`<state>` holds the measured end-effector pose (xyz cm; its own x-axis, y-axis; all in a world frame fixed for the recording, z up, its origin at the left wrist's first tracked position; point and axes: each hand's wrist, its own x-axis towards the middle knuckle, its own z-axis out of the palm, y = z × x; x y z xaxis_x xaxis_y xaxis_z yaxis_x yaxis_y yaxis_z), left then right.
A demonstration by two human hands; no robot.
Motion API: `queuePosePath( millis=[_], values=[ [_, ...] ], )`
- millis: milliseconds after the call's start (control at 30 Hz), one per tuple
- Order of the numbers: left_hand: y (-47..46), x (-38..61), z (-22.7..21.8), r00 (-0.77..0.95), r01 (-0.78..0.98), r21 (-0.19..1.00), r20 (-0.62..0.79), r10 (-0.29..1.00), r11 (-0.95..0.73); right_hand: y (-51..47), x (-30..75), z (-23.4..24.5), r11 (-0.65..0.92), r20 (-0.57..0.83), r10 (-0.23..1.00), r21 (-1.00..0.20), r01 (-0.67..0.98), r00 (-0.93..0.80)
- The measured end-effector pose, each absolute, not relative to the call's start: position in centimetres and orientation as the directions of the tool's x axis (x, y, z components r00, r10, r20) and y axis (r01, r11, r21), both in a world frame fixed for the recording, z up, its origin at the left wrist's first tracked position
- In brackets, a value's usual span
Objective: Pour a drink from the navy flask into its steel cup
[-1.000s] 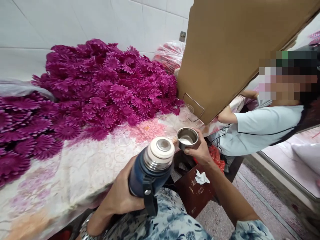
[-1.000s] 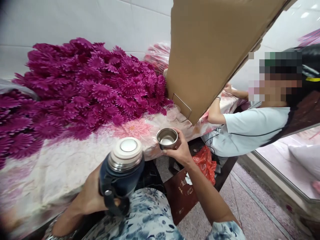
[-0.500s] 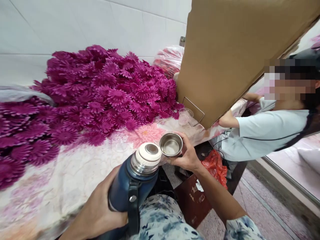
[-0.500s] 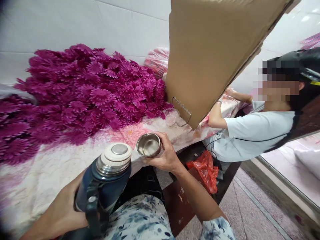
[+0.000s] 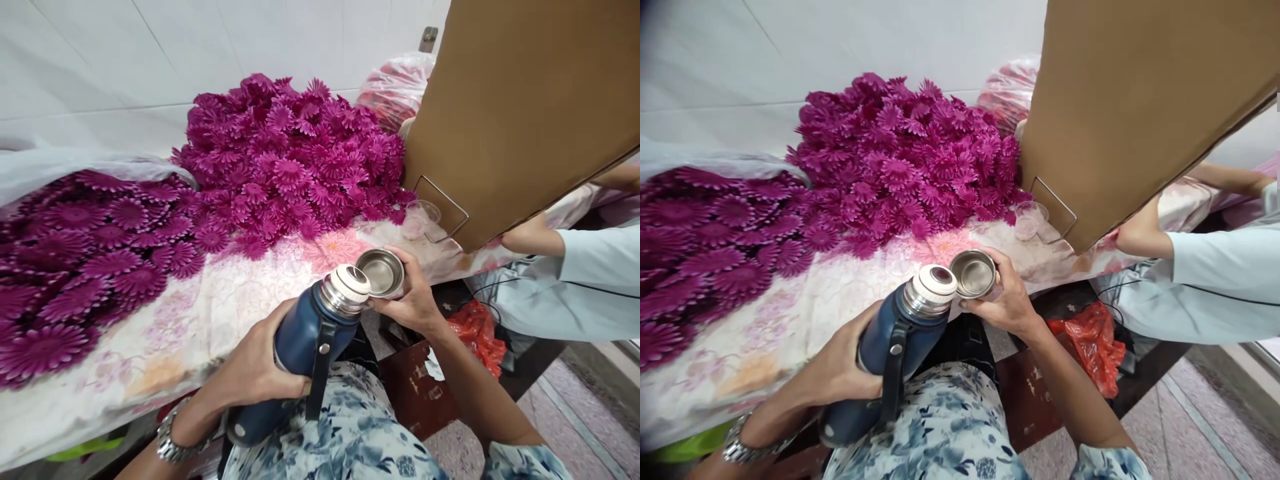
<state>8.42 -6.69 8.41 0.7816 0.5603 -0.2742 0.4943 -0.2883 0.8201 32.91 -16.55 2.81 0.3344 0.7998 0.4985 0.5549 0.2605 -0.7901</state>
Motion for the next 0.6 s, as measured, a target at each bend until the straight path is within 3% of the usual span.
queuePosePath(
  millis=[600],
  values=[
    [-5.8, 8.8, 10.3, 0.719, 0.637, 0.742, -0.473, 0.509, -0.210, -15.4, 32.4, 1.4, 0.265, 0.559, 0.749, -0.745, 0.612, 0.356]
  ],
)
